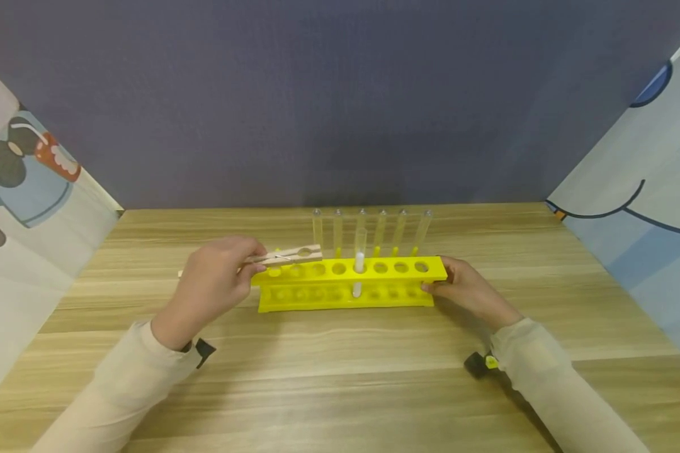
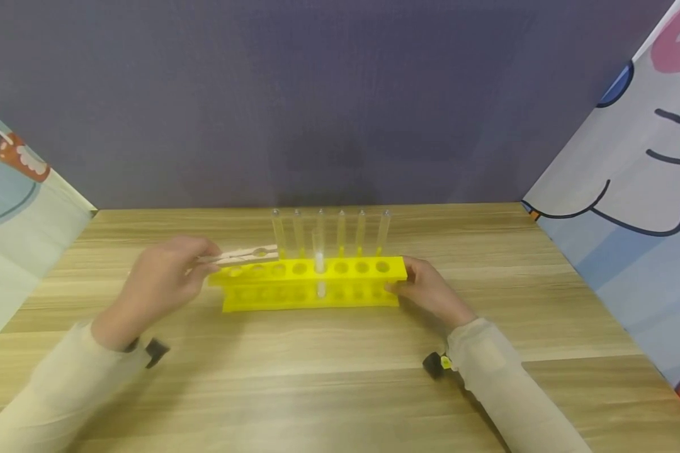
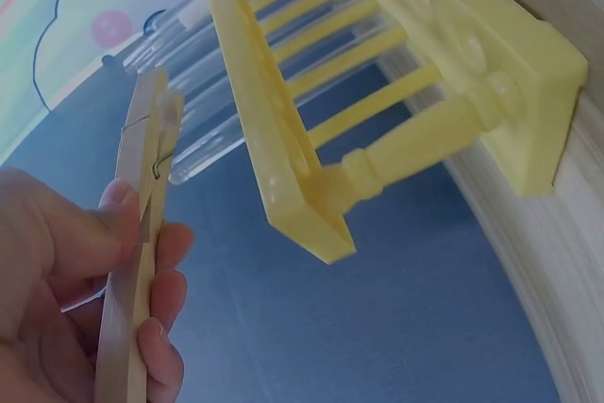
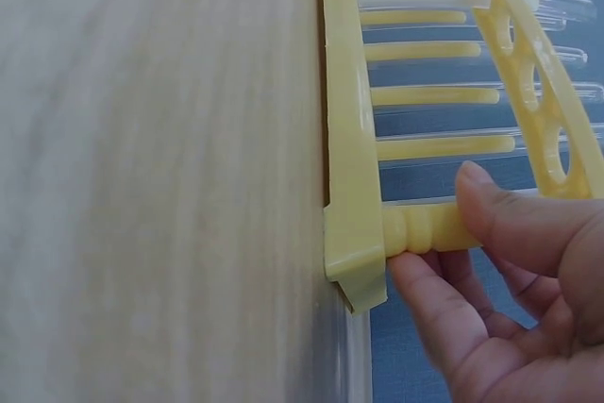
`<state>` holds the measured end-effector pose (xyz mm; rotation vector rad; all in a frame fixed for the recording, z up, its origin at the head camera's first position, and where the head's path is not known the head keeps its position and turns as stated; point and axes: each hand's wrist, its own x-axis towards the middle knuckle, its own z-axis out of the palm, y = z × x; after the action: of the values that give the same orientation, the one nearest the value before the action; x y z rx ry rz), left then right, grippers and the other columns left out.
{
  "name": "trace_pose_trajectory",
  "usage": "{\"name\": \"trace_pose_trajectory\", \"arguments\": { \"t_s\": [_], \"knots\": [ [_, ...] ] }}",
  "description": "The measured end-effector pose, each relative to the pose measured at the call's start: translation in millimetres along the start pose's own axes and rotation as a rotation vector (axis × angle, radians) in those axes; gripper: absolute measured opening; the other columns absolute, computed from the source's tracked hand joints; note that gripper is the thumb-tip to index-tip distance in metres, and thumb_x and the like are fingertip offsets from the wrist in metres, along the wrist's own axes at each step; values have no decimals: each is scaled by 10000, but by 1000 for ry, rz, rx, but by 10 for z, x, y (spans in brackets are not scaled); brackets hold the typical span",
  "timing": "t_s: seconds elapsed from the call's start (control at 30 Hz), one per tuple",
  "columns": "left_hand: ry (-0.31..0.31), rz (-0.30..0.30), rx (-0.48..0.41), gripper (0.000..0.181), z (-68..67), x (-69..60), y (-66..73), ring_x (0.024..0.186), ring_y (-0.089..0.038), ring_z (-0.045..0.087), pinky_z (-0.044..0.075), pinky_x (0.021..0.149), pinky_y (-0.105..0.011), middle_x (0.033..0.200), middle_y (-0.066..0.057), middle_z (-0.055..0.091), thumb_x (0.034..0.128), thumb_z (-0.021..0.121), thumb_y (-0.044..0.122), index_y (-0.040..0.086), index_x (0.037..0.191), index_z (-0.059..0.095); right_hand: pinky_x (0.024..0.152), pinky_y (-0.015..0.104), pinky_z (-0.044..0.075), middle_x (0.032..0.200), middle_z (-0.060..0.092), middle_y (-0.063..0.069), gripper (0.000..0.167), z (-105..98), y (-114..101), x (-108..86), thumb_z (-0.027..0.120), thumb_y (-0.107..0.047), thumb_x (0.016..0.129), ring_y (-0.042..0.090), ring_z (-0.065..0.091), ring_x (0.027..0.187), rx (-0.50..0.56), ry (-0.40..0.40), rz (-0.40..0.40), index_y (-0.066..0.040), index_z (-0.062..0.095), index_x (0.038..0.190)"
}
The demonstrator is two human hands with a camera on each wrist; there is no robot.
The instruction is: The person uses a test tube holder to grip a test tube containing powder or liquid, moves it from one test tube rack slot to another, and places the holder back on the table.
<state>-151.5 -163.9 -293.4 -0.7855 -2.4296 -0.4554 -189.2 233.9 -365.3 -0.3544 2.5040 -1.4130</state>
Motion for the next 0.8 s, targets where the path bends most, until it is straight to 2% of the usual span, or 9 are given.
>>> {"name": "trace_pose_trajectory", "arguments": {
  "t_s": [0.2,0.43,0.8],
  "knots": [
    [37,12,-4,183,44,37,49,614,-187,594,466,528,-335,782,-52,680,717,774,-1,76,828,651,850,239,471,1130,612,152,350,3,4,4,646,-77,870,199,586,995,-3,5,-4,27,541,1187],
    [0,-22,-12,118,105,98,134,608,-184,602,472,517,-341,769,-40,680,758,754,44,84,818,661,834,236,486,1137,605,176,352,4,15,9,637,-34,864,196,595,986,29,0,-18,45,534,1191],
    [5,-26,6,112,197,184,219,537,-150,529,410,460,-297,701,-9,645,776,744,85,102,782,634,852,230,474,1147,606,167,353,9,38,18,643,-51,867,188,594,999,28,1,-29,36,541,1193]
  ]
}}
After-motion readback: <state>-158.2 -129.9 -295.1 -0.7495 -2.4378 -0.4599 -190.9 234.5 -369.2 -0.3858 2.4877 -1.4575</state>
